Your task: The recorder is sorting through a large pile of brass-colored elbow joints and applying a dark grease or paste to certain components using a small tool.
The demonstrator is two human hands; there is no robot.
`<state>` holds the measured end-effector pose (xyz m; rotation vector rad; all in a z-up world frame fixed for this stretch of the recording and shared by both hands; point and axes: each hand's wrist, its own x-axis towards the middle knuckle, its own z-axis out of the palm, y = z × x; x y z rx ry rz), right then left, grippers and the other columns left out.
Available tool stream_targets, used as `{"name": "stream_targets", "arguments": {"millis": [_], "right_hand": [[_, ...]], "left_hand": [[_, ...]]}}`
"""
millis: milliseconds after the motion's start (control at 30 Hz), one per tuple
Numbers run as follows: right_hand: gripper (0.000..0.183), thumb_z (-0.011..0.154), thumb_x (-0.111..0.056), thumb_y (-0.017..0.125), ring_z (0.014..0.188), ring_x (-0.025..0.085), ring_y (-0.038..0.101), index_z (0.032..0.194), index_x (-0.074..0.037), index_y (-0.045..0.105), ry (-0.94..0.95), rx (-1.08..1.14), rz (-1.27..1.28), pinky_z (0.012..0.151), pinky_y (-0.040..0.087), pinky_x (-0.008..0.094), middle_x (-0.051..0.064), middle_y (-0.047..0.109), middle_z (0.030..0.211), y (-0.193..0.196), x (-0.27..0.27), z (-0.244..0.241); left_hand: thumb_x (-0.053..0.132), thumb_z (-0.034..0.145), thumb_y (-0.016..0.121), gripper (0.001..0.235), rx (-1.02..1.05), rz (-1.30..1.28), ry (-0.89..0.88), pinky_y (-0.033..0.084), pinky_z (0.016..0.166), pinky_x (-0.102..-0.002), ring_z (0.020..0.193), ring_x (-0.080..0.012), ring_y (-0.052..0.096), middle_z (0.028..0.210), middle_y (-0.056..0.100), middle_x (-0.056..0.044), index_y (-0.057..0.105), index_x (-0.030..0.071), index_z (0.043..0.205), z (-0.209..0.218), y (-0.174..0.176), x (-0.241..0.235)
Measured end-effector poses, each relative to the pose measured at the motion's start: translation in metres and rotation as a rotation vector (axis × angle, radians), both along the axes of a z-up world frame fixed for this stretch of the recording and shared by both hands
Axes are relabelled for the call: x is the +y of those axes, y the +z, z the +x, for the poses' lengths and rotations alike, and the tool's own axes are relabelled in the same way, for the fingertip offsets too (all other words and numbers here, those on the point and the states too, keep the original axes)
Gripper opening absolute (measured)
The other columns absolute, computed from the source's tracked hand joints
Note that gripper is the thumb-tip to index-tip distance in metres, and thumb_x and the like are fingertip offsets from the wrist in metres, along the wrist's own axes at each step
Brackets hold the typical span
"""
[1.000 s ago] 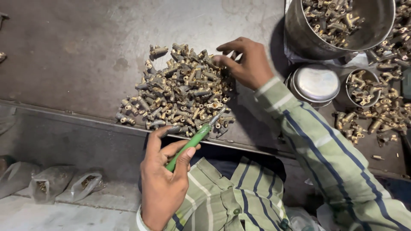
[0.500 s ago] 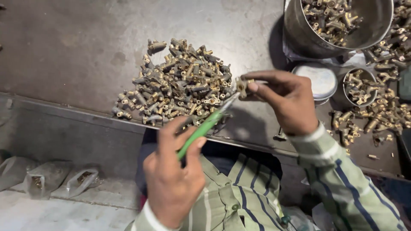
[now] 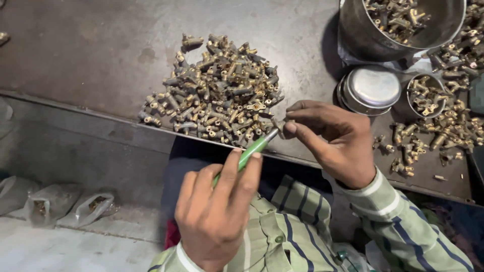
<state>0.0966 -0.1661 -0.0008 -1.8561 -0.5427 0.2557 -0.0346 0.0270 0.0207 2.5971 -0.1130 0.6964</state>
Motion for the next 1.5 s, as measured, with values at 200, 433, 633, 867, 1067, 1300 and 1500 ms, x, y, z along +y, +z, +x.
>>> {"name": "stream_targets", "arguments": {"millis": [200,433,633,867,1067,1300,1500], "right_hand": [[0.027,0.094,-0.004,0.070,0.090,0.021,0.079,0.120,0.004,0.072,0.085,0.126,-0.072,0.079,0.067,0.029,0.017,0.077,0.113,-0.003,0.002,-0.002],[0.034,0.103,-0.016,0.060,0.101,0.028,0.078,0.128,0.005,0.065,-0.101,0.402,0.159,0.089,0.067,0.038,0.019,0.075,0.115,-0.027,-0.005,0.008],[0.035,0.097,-0.011,0.066,0.101,0.026,0.076,0.127,0.007,0.067,-0.149,0.525,0.045,0.087,0.061,0.037,0.022,0.075,0.115,-0.038,0.001,-0.004],[0.031,0.100,-0.013,0.061,0.091,0.019,0.074,0.124,0.005,0.068,-0.214,0.525,0.314,0.081,0.062,0.032,0.015,0.076,0.109,-0.024,-0.041,0.014],[0.034,0.103,-0.015,0.061,0.067,0.009,0.063,0.129,0.003,0.072,0.022,0.577,0.213,0.058,0.051,0.024,0.009,0.074,0.087,-0.020,-0.043,-0.018],[0.034,0.100,-0.013,0.065,0.066,0.006,0.055,0.128,0.005,0.072,-0.192,0.518,0.095,0.056,0.043,0.022,0.006,0.073,0.083,-0.011,-0.063,-0.022],[0.039,0.094,-0.014,0.068,0.069,0.008,0.060,0.130,-0.001,0.075,-0.150,0.544,-0.096,0.060,0.048,0.024,0.005,0.074,0.078,0.012,-0.056,-0.029]], "left_hand": [[0.007,0.093,0.069,0.042,0.280,-0.765,0.098,0.058,0.063,-0.036,0.083,-0.0271,0.075,0.100,0.074,-0.012,0.055,0.003,0.132,-0.032,-0.039,0.002],[0.002,0.090,0.069,0.036,0.115,-0.301,0.169,0.052,0.065,-0.043,0.071,-0.0353,0.065,0.086,0.068,-0.016,0.061,0.000,0.125,-0.041,-0.078,0.007],[0.004,0.095,0.064,0.039,0.106,-0.431,0.045,0.053,0.069,-0.042,0.076,-0.0343,0.067,0.091,0.068,-0.016,0.054,0.002,0.133,-0.016,-0.070,-0.013],[0.015,0.102,0.056,0.064,0.654,-1.565,-0.129,0.041,0.048,-0.022,0.054,-0.0068,0.049,0.088,0.075,-0.014,0.021,-0.001,0.153,0.004,-0.071,-0.019],[0.019,0.102,0.057,0.077,0.740,-1.813,-0.353,0.050,0.059,-0.023,0.066,-0.0114,0.063,0.097,0.075,-0.019,0.010,0.000,0.160,0.023,-0.049,-0.028],[0.007,0.099,0.062,0.084,0.705,-1.627,-0.515,0.052,0.105,-0.037,0.122,-0.0261,0.068,0.131,0.068,-0.022,0.010,0.001,0.164,0.024,-0.046,-0.008],[-0.003,0.087,0.060,0.077,0.453,-0.803,-0.428,0.040,0.113,-0.042,0.135,-0.0334,0.059,0.145,0.062,-0.021,0.035,0.007,0.160,0.027,-0.024,-0.004]]}}
